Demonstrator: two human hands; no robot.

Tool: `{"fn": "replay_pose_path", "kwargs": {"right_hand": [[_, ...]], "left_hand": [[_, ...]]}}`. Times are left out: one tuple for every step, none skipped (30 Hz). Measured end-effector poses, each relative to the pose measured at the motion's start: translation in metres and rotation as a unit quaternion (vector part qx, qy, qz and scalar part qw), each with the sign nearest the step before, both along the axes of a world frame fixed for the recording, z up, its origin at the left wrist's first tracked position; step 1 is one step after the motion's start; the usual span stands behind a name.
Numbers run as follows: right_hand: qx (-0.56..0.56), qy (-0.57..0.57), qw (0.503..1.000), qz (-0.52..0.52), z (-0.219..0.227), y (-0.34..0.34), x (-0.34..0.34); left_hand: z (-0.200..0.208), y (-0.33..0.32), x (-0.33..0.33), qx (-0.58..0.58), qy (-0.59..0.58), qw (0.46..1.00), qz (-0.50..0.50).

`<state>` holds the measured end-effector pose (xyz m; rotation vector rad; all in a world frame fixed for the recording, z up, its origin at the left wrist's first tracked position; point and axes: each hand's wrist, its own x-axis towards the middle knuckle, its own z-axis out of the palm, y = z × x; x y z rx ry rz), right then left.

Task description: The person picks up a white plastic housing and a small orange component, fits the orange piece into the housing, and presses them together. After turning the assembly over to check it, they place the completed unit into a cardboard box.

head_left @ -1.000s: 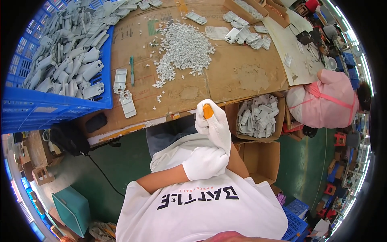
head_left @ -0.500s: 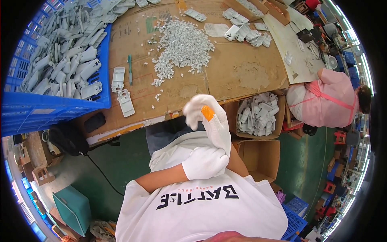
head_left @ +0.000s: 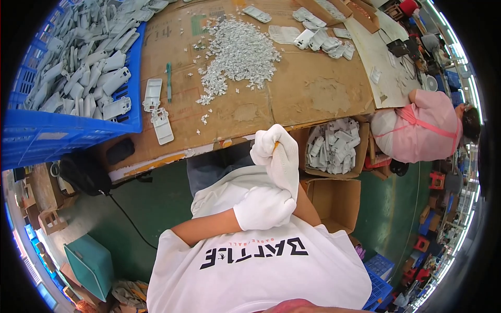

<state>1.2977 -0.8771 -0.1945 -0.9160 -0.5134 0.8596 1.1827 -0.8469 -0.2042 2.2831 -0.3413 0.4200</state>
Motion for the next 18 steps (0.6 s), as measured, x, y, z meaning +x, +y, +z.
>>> {"fn": "replay_pose_path", "kwargs": {"right_hand": [[-0.005, 0.011, 1.000, -0.012, 0.002, 0.000, -0.001], [-0.010, 0.023, 0.999, -0.023, 0.002, 0.001, -0.001], [-0.010, 0.023, 0.999, -0.022, 0.002, 0.000, -0.001], [-0.012, 0.024, 0.999, -0.018, 0.000, -0.001, 0.000], [-0.014, 0.025, 0.999, -0.015, -0.001, -0.001, 0.000], [-0.014, 0.025, 1.000, -0.014, -0.002, -0.002, 0.000], [-0.010, 0.015, 1.000, -0.022, -0.004, -0.002, 0.000], [-0.006, 0.006, 1.000, -0.030, -0.005, -0.003, 0.000], [-0.007, 0.005, 1.000, -0.030, -0.007, -0.004, 0.000], [0.002, -0.010, 0.999, -0.036, -0.008, -0.004, 0.000], [0.010, -0.025, 0.999, -0.041, -0.010, -0.005, 0.001], [0.010, -0.026, 0.999, -0.040, -0.011, -0.005, 0.001], [0.032, -0.041, 0.998, -0.040, -0.011, -0.005, 0.002], [0.054, -0.056, 0.996, -0.041, -0.012, -0.005, 0.002], [0.054, -0.056, 0.996, -0.040, -0.011, -0.005, 0.002], [0.052, -0.057, 0.996, -0.037, -0.010, -0.005, 0.001], [0.051, -0.058, 0.996, -0.035, -0.008, -0.005, 0.001], [0.051, -0.058, 0.996, -0.035, -0.009, -0.005, 0.002]], "left_hand": [[0.001, 0.000, 0.000, 0.000, 0.000, 1.000, 0.000], [0.001, 0.001, 0.000, -0.002, 0.001, 1.000, 0.001], [0.001, 0.001, 0.000, -0.003, 0.001, 1.000, 0.002], [0.000, 0.001, 0.000, -0.003, 0.001, 1.000, 0.003], [0.000, 0.001, 0.000, -0.002, -0.005, 1.000, 0.005], [-0.001, 0.001, 0.000, -0.001, -0.010, 1.000, 0.006], [-0.002, 0.001, 0.000, -0.002, -0.011, 1.000, 0.006], [-0.002, 0.000, 0.000, -0.003, -0.009, 1.000, 0.007], [-0.002, 0.000, 0.001, -0.003, -0.007, 1.000, 0.008], [-0.002, 0.000, 0.001, -0.004, -0.008, 1.000, 0.009], [-0.002, 0.000, 0.001, -0.004, -0.012, 1.000, 0.011], [-0.002, 0.000, 0.001, -0.004, -0.016, 1.000, 0.013], [-0.002, 0.000, 0.001, -0.004, -0.016, 1.000, 0.014], [-0.002, 0.000, 0.001, 0.000, 0.000, 1.000, 0.010], [-0.002, 0.000, 0.001, 0.004, 0.016, 1.000, 0.006], [-0.002, 0.000, 0.001, 0.004, 0.016, 1.000, 0.006], [-0.003, -0.001, 0.001, 0.003, 0.011, 1.000, 0.010], [-0.003, -0.001, 0.001, 0.002, 0.006, 1.000, 0.013]]}}
